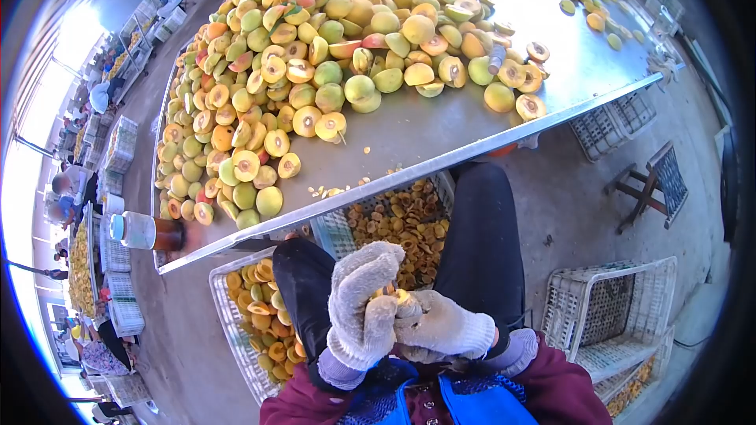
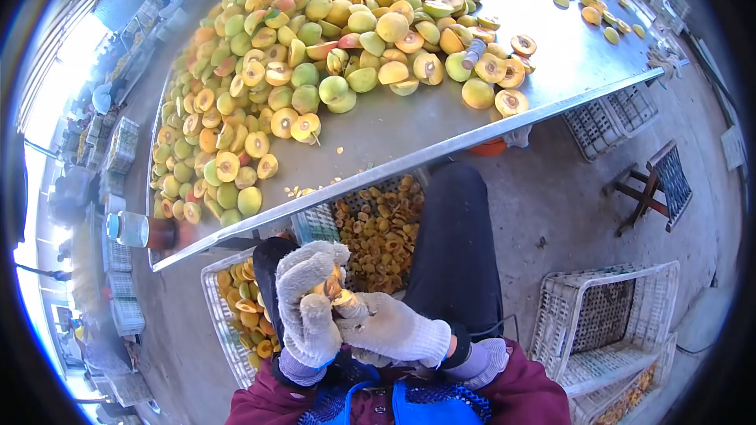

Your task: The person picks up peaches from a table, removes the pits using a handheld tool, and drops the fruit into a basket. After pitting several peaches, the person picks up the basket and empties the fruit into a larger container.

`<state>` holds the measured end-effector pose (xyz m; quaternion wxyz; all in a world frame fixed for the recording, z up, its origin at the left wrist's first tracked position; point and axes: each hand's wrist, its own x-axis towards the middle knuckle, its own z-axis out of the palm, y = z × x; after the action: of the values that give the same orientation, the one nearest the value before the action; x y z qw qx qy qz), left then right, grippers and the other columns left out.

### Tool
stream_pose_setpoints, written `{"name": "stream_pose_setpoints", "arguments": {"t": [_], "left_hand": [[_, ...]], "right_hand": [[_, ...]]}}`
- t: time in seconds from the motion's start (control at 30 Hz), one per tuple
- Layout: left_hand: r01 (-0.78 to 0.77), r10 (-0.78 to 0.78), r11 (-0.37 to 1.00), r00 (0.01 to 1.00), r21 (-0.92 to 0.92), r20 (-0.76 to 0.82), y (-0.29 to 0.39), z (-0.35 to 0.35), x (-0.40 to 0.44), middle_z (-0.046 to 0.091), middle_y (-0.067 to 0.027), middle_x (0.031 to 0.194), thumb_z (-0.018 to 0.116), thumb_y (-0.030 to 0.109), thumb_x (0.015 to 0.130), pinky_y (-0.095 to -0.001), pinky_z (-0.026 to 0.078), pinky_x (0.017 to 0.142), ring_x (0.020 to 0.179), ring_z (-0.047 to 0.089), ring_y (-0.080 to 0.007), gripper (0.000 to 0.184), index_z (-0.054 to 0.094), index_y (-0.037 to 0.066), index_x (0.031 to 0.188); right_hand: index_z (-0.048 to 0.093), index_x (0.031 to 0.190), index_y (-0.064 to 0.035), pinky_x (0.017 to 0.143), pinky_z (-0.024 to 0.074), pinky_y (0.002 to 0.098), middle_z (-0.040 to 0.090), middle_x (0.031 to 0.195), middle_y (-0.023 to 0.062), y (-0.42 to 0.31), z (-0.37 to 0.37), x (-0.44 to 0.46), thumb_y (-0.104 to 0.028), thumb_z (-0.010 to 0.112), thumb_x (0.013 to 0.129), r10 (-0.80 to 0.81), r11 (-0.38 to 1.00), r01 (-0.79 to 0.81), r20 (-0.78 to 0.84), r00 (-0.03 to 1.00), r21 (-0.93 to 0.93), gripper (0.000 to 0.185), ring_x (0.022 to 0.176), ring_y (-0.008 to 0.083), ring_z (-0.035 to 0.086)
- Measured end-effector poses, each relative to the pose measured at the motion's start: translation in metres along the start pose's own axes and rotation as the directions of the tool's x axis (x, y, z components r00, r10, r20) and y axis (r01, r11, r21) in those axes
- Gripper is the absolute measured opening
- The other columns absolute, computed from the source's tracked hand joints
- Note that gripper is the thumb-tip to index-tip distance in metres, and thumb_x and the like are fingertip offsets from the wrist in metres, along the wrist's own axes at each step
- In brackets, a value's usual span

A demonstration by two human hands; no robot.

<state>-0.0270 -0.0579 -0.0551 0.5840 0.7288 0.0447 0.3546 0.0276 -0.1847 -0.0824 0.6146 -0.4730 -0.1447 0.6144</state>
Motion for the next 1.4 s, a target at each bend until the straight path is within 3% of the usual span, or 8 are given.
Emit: {"name": "stream_pose_setpoints", "arguments": {"t": [0.2,0.27,0.33,0.47,0.5,0.7,1.1,1.4], "left_hand": [[0.441,-0.44,0.897,0.882,0.036,0.169,0.006,-0.006,0.017,0.067,-0.0142,0.096,0.053,0.009,0.093,-0.0338,0.052,0.077,0.086,0.066,-0.0214,0.019,0.063,-0.003,0.103],[0.423,-0.438,0.899,0.876,0.115,0.202,0.009,-0.007,0.027,0.067,-0.0144,0.094,0.058,0.009,0.089,-0.0332,0.053,0.07,0.08,0.068,-0.0235,0.017,0.064,0.0,0.103],[-0.076,-0.075,0.921,0.928,0.382,0.365,0.008,-0.007,0.033,0.067,-0.0154,0.094,0.064,0.01,0.085,-0.0335,0.054,0.068,0.08,0.069,-0.0273,0.02,0.065,0.002,0.103],[-0.096,-0.006,0.965,0.923,0.245,0.386,0.003,-0.007,0.037,0.067,-0.0139,0.092,0.055,0.012,0.091,-0.0315,0.053,0.073,0.077,0.067,-0.0234,0.018,0.062,0.0,0.102],[0.496,-0.515,0.857,0.804,0.142,0.297,0.017,-0.003,0.034,0.067,-0.0141,0.095,0.053,0.02,0.096,-0.0295,0.052,0.072,0.076,0.064,-0.0175,0.025,0.061,-0.002,0.105],[0.522,-0.406,0.822,0.817,-0.228,0.41,0.0,-0.007,0.018,0.066,-0.0155,0.095,0.051,0.033,0.098,-0.031,0.052,0.067,0.074,0.064,-0.0182,0.04,0.061,-0.004,0.109],[0.72,-0.665,0.412,0.657,-0.558,0.356,0.012,0.009,0.016,0.068,-0.0146,0.091,0.049,0.043,0.098,-0.0294,0.053,0.064,0.071,0.065,-0.0191,0.049,0.061,-0.004,0.106],[0.637,-0.636,0.689,0.76,-0.345,0.134,-0.023,-0.027,0.022,0.066,-0.0077,0.101,0.052,0.034,0.099,-0.0251,0.051,0.062,0.082,0.066,-0.0159,0.036,0.056,0.004,0.119]], "right_hand": [[0.062,0.091,-0.0084,0.037,0.0375,0.0222,0.057,0.062,-0.0006,-0.022,-0.01,-0.007,-0.027,0.065,0.09,0.23,0.942,-0.28,0.251,0.94,0.186,0.019,0.044,0.0072,0.05],[0.061,0.087,-0.008,0.035,0.0357,0.022,0.057,0.061,-0.0002,-0.023,-0.013,-0.009,-0.025,0.065,0.089,0.196,0.923,-0.285,0.321,0.927,0.26,0.018,0.042,0.0073,0.048],[0.06,0.084,-0.0061,0.034,0.0344,0.0233,0.055,0.059,0.0002,-0.022,-0.013,-0.011,-0.022,0.065,0.088,0.118,0.916,-0.243,0.363,0.924,0.32,0.018,0.039,0.008,0.046],[0.061,0.085,-0.0042,0.039,0.0384,0.0241,0.056,0.061,0.0008,-0.02,-0.018,-0.012,-0.02,0.065,0.087,0.173,0.915,-0.302,0.415,0.893,0.268,0.016,0.044,0.0085,0.048],[0.061,0.086,-0.0038,0.044,0.0418,0.0237,0.057,0.065,0.0015,-0.021,-0.018,-0.01,-0.02,0.065,0.087,0.161,0.914,-0.286,0.391,0.906,0.287,0.016,0.05,0.0089,0.051],[0.057,0.106,-0.0037,0.068,0.0501,0.0249,0.061,0.091,0.0034,0.011,-0.016,-0.006,-0.019,0.073,0.084,-0.105,0.781,-0.236,0.494,0.863,0.578,0.031,0.074,0.0112,0.059],[0.06,0.084,-0.0047,0.047,0.0453,0.0266,0.058,0.066,0.0051,0.008,-0.012,-0.006,-0.034,0.069,0.084,0.043,0.839,-0.243,0.387,0.921,0.486,0.03,0.052,0.0138,0.055],[0.058,0.086,-0.0094,0.055,0.0466,0.0301,0.05,0.074,0.004,-0.014,-0.027,0.003,-0.037,0.055,0.093,0.17,0.883,-0.437,0.754,0.634,0.169,0.029,0.061,0.0153,0.052]]}}
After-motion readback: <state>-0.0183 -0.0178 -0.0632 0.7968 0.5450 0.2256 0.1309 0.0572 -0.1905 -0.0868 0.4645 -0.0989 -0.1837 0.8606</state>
